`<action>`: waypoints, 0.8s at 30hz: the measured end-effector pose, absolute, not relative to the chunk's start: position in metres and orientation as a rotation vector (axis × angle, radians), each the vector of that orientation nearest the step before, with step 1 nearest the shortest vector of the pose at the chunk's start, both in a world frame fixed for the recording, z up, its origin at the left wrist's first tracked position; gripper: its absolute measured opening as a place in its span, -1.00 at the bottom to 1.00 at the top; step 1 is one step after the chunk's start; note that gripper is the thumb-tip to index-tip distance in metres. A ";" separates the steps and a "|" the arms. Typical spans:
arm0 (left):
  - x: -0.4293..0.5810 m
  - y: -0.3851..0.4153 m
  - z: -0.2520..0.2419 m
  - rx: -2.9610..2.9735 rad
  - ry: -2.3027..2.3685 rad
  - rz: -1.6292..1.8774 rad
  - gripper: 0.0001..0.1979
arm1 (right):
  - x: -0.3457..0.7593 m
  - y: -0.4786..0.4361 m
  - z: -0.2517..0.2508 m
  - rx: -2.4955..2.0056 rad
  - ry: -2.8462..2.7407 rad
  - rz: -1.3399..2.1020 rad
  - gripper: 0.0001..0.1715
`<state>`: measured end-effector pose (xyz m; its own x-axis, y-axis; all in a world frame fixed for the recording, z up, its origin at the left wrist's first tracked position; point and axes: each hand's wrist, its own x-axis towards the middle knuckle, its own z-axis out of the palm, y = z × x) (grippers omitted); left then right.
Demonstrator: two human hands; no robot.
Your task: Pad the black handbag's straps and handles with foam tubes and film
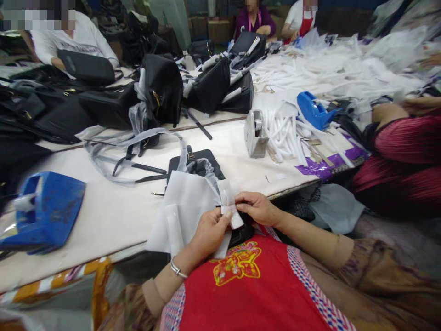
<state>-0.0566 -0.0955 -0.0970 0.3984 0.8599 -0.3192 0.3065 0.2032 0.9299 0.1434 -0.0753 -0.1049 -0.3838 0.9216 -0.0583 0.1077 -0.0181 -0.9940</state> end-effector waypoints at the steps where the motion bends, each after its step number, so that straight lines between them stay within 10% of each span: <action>1: -0.057 -0.096 -0.097 1.362 1.147 0.533 -0.62 | 0.142 -0.076 -0.107 -1.099 -1.548 1.465 -0.79; 14: -0.068 -0.096 -0.058 1.717 1.228 0.392 -0.69 | 0.134 -0.085 -0.111 -1.642 -1.499 1.090 -0.81; 24: -0.205 -0.062 -0.048 1.929 2.204 0.208 -0.55 | 0.137 -0.064 -0.110 -1.713 -1.543 1.149 -0.73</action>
